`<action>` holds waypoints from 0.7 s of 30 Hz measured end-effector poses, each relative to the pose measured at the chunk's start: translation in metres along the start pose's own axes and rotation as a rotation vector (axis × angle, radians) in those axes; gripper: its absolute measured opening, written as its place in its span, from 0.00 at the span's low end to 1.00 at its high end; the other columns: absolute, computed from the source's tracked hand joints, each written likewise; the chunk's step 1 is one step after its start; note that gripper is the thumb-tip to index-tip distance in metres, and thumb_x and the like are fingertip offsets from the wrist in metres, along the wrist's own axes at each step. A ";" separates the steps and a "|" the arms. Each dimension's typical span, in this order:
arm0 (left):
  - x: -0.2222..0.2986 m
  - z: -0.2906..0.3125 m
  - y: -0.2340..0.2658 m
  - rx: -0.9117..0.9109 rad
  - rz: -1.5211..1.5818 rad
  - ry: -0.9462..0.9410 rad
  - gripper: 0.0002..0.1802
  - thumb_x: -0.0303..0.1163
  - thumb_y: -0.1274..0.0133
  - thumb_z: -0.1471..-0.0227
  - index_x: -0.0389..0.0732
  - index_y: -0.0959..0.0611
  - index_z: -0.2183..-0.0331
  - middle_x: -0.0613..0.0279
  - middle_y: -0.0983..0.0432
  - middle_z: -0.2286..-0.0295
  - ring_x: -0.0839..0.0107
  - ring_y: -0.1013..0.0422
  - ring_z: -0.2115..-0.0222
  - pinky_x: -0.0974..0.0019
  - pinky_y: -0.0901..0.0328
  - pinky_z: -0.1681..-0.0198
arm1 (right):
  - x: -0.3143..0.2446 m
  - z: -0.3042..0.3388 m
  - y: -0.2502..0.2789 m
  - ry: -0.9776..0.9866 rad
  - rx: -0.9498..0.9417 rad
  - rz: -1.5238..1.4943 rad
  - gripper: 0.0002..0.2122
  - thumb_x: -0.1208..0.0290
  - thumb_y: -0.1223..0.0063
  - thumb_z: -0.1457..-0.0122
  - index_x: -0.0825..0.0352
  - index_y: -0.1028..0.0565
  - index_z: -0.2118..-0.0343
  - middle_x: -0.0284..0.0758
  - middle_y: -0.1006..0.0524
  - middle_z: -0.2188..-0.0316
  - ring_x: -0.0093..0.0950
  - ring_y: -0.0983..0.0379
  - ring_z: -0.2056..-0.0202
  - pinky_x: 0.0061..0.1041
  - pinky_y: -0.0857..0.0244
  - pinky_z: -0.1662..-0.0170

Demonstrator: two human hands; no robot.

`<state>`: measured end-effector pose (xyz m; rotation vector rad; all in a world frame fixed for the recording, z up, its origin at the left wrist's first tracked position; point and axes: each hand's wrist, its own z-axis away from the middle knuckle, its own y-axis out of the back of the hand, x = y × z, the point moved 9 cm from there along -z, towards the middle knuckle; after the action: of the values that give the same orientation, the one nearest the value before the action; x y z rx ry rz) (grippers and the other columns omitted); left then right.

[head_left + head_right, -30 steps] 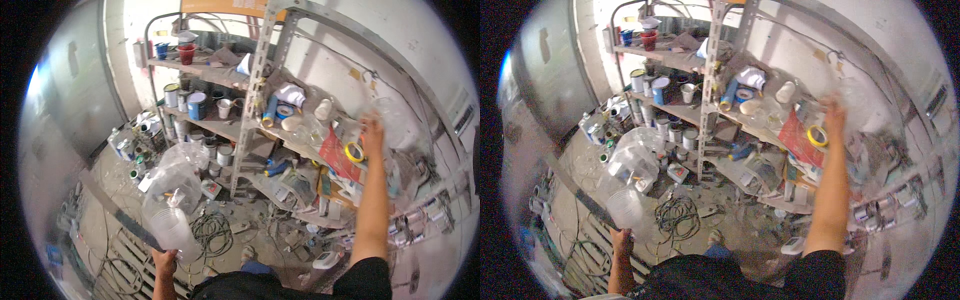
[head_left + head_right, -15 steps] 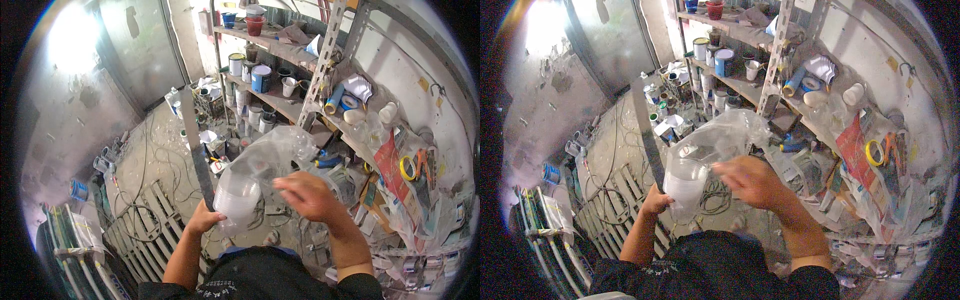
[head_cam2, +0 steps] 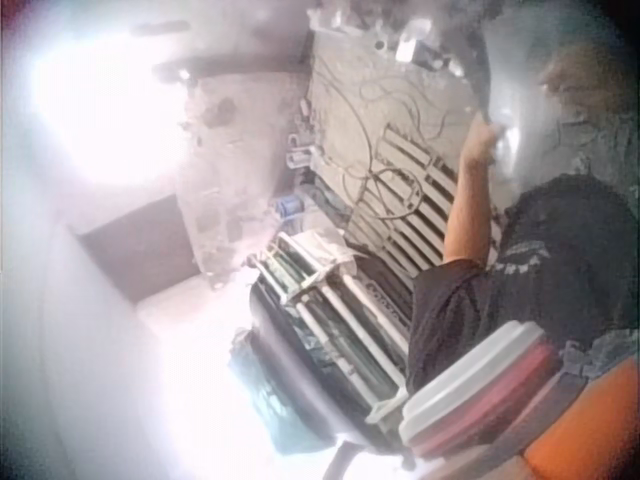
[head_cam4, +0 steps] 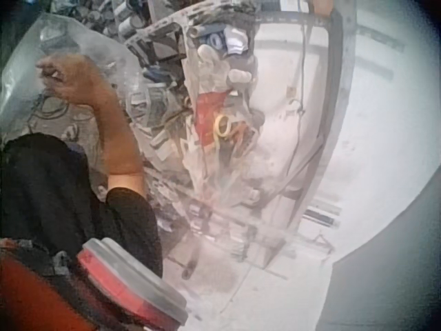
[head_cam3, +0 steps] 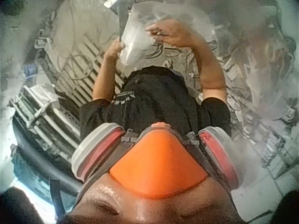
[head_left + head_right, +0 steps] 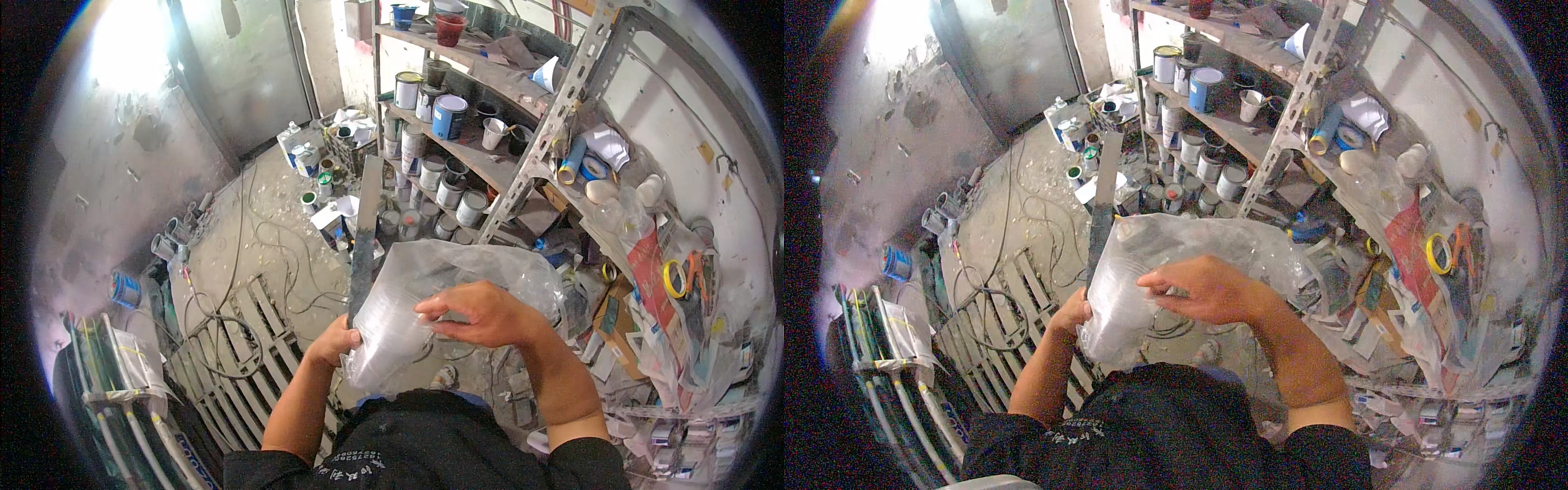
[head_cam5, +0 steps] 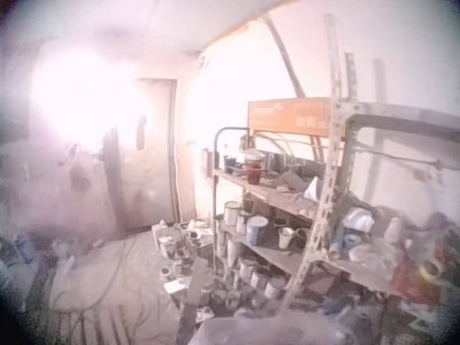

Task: The person mixes paint using a stir stick, pours liquid from a large container into a smaller one, and handles various paint cans and tools in a workshop. They then move to a car and touch the hood while holding a spray gun.

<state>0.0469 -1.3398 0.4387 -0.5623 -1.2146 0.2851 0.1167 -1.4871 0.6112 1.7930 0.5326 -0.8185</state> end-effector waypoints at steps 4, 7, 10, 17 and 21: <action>-0.005 -0.001 0.012 -0.021 -0.017 0.021 0.47 0.50 0.32 0.68 0.32 0.30 0.50 0.55 0.27 0.57 0.65 0.29 0.57 0.65 0.35 0.54 | 0.000 -0.008 -0.001 -0.082 0.035 -0.070 0.20 0.75 0.45 0.49 0.65 0.30 0.51 0.39 0.22 0.68 0.32 0.24 0.65 0.30 0.32 0.61; 0.002 -0.004 0.005 -0.060 0.033 -0.015 0.47 0.50 0.32 0.68 0.31 0.30 0.50 0.55 0.27 0.57 0.65 0.29 0.57 0.65 0.35 0.54 | -0.006 -0.012 0.007 -0.076 0.190 -0.029 0.23 0.76 0.45 0.50 0.65 0.32 0.49 0.38 0.23 0.70 0.32 0.24 0.68 0.30 0.31 0.61; 0.008 -0.006 0.004 -0.069 0.053 -0.037 0.47 0.51 0.32 0.68 0.31 0.30 0.50 0.54 0.27 0.57 0.65 0.29 0.58 0.64 0.35 0.54 | -0.008 -0.009 0.013 -0.015 0.367 0.000 0.23 0.76 0.44 0.50 0.65 0.33 0.48 0.37 0.23 0.71 0.31 0.25 0.70 0.30 0.31 0.61; 0.016 -0.008 0.003 -0.051 0.013 -0.034 0.47 0.50 0.32 0.68 0.30 0.30 0.51 0.53 0.27 0.57 0.65 0.29 0.57 0.63 0.34 0.55 | -0.013 -0.005 0.018 0.013 0.378 -0.034 0.18 0.76 0.44 0.47 0.68 0.31 0.52 0.37 0.22 0.72 0.26 0.24 0.69 0.26 0.31 0.63; 0.011 -0.008 0.000 -0.119 0.059 -0.010 0.46 0.50 0.32 0.68 0.30 0.29 0.51 0.53 0.27 0.57 0.65 0.29 0.57 0.64 0.34 0.55 | -0.013 -0.004 0.019 -0.061 0.301 -0.077 0.18 0.75 0.43 0.47 0.67 0.29 0.52 0.37 0.21 0.71 0.26 0.23 0.69 0.26 0.31 0.62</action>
<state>0.0584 -1.3363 0.4452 -0.7010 -1.2311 0.2671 0.1226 -1.4896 0.6339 2.0228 0.4588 -1.0478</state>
